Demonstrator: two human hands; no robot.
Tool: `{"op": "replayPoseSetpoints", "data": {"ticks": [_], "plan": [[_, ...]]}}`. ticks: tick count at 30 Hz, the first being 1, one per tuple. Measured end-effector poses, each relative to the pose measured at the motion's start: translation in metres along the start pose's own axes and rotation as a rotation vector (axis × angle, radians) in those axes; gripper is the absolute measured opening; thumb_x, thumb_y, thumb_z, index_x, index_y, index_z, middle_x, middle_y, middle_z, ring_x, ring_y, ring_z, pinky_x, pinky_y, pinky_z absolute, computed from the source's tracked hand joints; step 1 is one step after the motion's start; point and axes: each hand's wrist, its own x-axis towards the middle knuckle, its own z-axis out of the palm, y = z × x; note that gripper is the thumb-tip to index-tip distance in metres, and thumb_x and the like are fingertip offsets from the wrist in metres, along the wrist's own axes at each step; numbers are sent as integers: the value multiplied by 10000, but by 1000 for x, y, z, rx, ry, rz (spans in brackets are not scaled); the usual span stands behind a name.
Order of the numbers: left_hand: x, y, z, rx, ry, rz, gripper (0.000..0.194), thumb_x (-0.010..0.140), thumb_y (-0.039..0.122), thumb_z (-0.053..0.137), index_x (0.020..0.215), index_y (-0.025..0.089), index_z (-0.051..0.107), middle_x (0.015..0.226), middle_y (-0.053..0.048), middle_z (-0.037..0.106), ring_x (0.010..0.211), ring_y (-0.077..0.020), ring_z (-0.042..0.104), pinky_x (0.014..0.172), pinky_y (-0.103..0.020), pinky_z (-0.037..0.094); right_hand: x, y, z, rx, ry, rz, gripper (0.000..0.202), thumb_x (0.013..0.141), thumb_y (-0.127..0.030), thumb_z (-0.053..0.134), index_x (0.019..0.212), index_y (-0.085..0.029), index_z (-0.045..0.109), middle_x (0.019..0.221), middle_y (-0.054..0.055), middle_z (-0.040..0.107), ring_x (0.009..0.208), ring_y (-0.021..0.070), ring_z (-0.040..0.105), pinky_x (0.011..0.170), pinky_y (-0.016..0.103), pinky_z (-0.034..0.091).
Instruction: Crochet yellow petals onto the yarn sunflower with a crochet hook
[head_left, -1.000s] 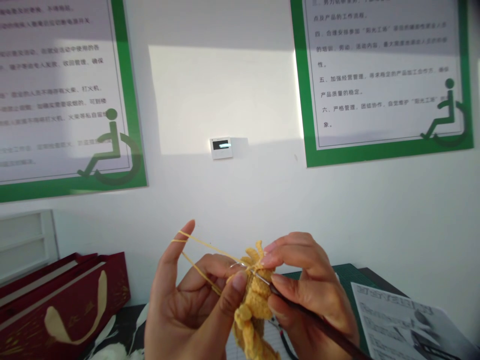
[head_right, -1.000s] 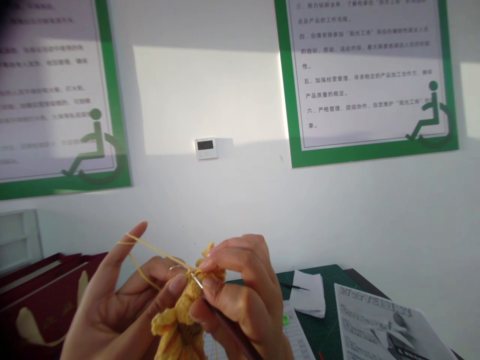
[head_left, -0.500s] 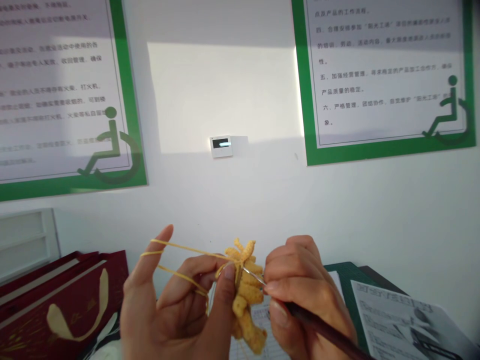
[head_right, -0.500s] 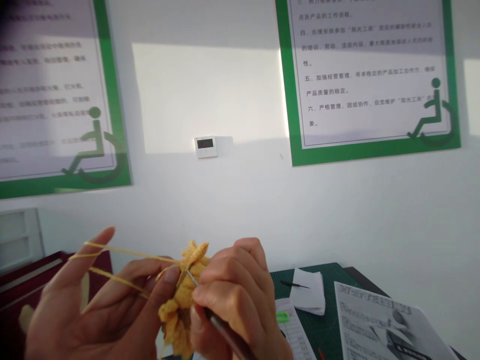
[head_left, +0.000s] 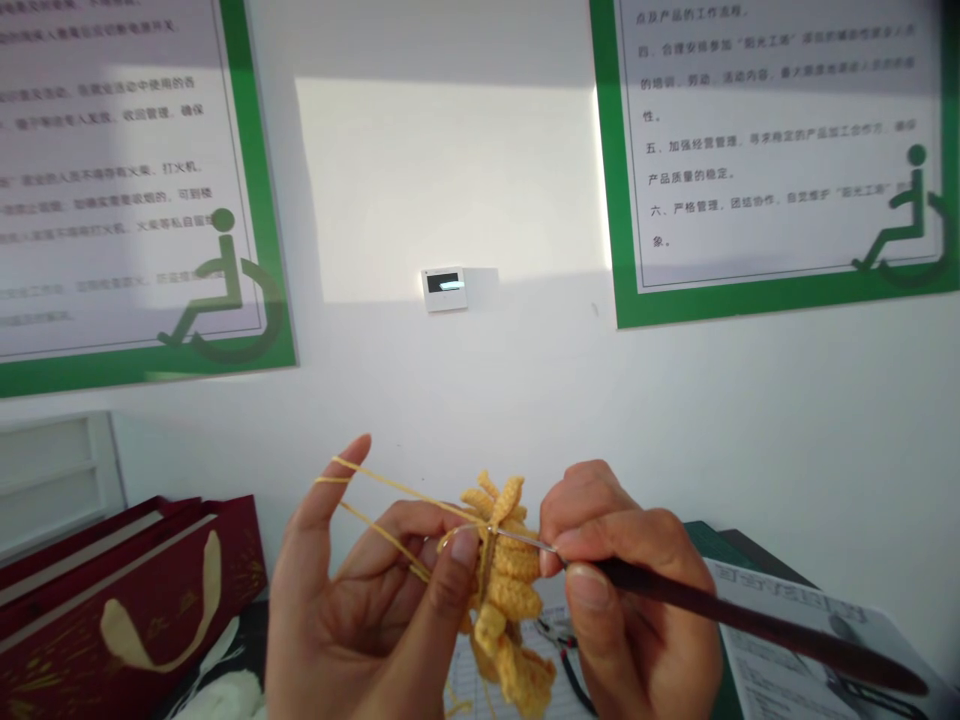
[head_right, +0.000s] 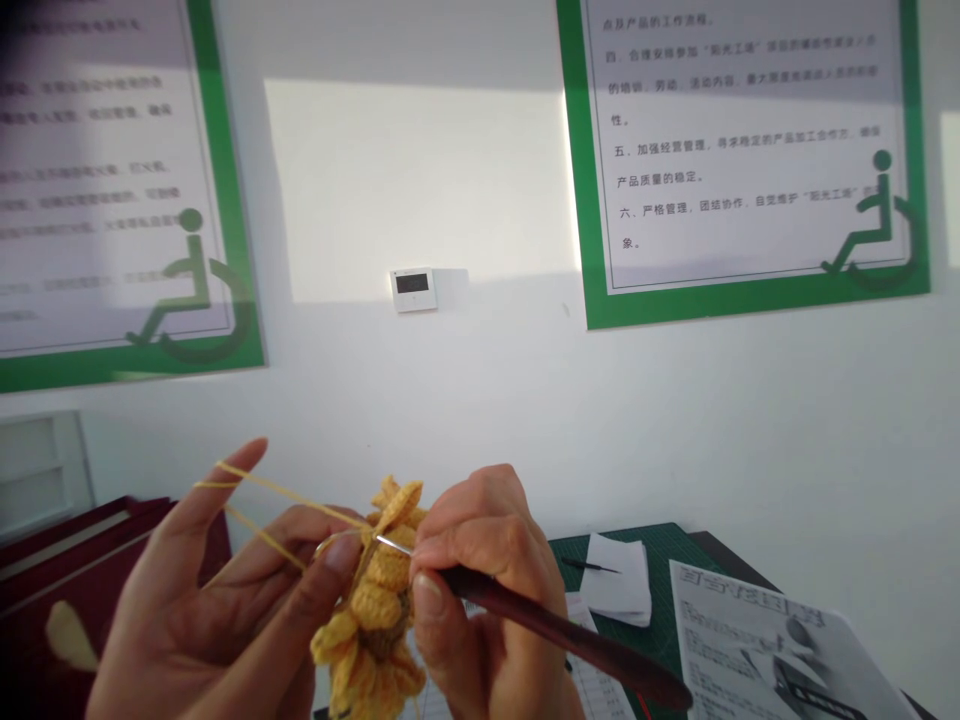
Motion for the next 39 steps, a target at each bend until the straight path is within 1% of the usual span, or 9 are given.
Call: {"op": "replayPoseSetpoints", "data": {"ticks": [5, 8, 11, 18, 23, 28, 29, 34, 39], "plan": [[1, 0, 0, -13, -5, -10, 909, 695, 189, 944, 1490, 388, 551, 745, 12, 760, 673, -183, 718, 663, -249, 625, 0, 0, 1, -39, -4, 2, 64, 1002, -149, 582, 989, -167, 642, 698, 9, 613, 670, 166, 590, 593, 315, 536], [1, -1, -1, 1, -11, -6, 906, 701, 186, 939, 1494, 380, 546, 743, 7, 762, 666, -182, 713, 664, -254, 626, 0, 0, 0, -80, -30, -49, 50, 1007, -154, 594, 991, -162, 641, 705, 12, 630, 659, 162, 598, 604, 319, 525], [1, 0, -1, 12, -12, 13, 906, 704, 184, 933, 1497, 370, 538, 724, 4, 760, 658, -189, 717, 638, -240, 612, 1, 0, 1, -106, -19, -87, 48, 1020, -159, 603, 1003, -155, 647, 725, 14, 651, 641, 150, 604, 626, 333, 522], [-1, 2, 1, 11, -26, 21, 888, 723, 161, 907, 1501, 358, 526, 704, 7, 758, 617, -175, 676, 630, -259, 616, 1, -1, 4, -83, 24, -53, 61, 1027, -169, 589, 990, -166, 637, 697, 4, 613, 640, 152, 582, 590, 317, 516], [0, 1, 0, 11, -36, 16, 882, 716, 166, 917, 1486, 370, 538, 708, 8, 760, 634, -182, 694, 647, -265, 618, 2, -1, -1, -117, -27, -86, 44, 1012, -151, 593, 1004, -161, 635, 721, 10, 640, 641, 149, 603, 619, 335, 517], [-1, 1, 2, -4, -15, 24, 889, 699, 151, 923, 1477, 364, 549, 713, 10, 764, 631, -191, 724, 624, -254, 619, 5, -4, -6, -227, -154, -180, 95, 1033, -132, 536, 1033, -158, 627, 744, 22, 669, 670, 154, 628, 647, 353, 524], [-1, 1, 2, -1, -16, 40, 879, 705, 143, 916, 1475, 356, 551, 706, 10, 764, 628, -194, 726, 618, -254, 619, 5, -4, -6, -231, -160, -178, 92, 1035, -134, 536, 1029, -158, 624, 743, 20, 669, 673, 154, 632, 652, 354, 527], [-1, 0, 2, 18, -38, 100, 832, 749, 131, 874, 1484, 339, 544, 694, 2, 765, 602, -186, 695, 597, -255, 612, 3, -3, -4, -152, -86, -96, 58, 1015, -133, 570, 997, -141, 624, 733, 14, 645, 667, 143, 621, 655, 340, 523], [-1, 0, 2, 8, -26, 59, 841, 738, 152, 902, 1472, 363, 551, 722, 8, 773, 626, -191, 720, 598, -244, 610, 4, -6, -4, -242, -139, -125, 78, 1016, -129, 545, 996, -167, 609, 723, 4, 635, 642, 140, 602, 646, 336, 504]]}}
